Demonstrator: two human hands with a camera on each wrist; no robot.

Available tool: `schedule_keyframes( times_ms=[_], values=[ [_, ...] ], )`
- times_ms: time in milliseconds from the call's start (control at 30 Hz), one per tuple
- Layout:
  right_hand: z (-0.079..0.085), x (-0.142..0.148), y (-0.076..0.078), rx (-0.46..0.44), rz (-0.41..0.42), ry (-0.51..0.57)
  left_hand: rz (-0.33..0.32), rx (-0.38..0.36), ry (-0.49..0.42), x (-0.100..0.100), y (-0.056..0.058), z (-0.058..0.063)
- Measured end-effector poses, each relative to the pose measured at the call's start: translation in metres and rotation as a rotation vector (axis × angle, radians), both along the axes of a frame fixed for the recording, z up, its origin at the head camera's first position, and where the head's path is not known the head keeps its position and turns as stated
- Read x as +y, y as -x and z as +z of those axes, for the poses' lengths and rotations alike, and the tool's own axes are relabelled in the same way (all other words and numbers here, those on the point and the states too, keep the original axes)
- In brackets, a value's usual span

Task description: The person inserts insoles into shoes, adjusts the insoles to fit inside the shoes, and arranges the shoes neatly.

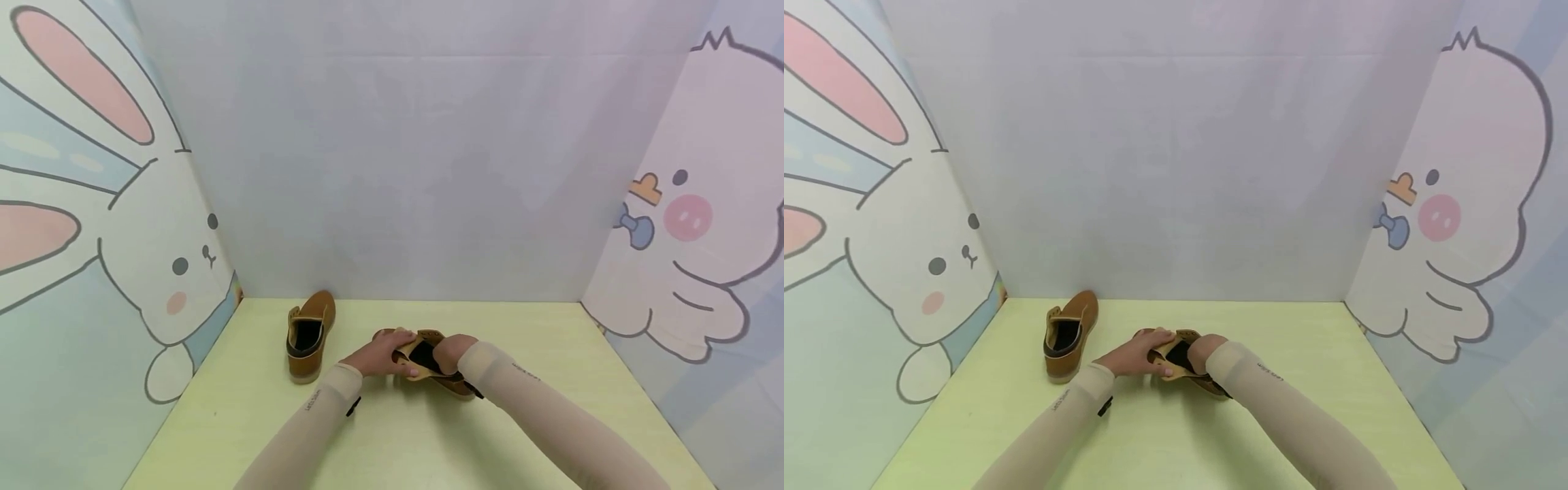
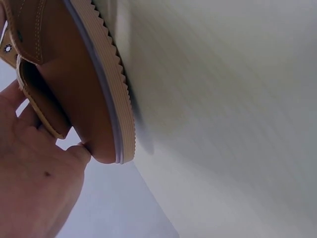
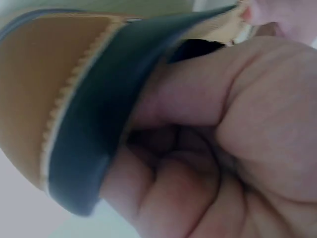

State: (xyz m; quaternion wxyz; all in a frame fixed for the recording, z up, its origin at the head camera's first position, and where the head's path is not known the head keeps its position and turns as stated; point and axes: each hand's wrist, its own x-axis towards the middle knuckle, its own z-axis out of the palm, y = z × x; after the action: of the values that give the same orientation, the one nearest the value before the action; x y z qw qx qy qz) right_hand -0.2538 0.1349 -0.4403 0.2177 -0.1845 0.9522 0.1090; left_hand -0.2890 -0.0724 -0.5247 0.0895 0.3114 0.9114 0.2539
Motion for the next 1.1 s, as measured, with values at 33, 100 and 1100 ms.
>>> schedule_keyframes(
  times_ms=[33,100,1100],
  values=[
    [0.000,0.000,0.000,-0.003,0.003,0.007,-0.001,0.001,0.002,0.000,0.000,0.000],
    [0.001,-0.001,-0.002,-0.008,0.008,0.026,0.000,0.003,0.003,-0.001,0.001,0.000],
    [-0.018,0.046,0.018,0.427,-0.001,0.573,-0.038,0.066,0.003,-0.001,-0.004,0.002]
  ],
)
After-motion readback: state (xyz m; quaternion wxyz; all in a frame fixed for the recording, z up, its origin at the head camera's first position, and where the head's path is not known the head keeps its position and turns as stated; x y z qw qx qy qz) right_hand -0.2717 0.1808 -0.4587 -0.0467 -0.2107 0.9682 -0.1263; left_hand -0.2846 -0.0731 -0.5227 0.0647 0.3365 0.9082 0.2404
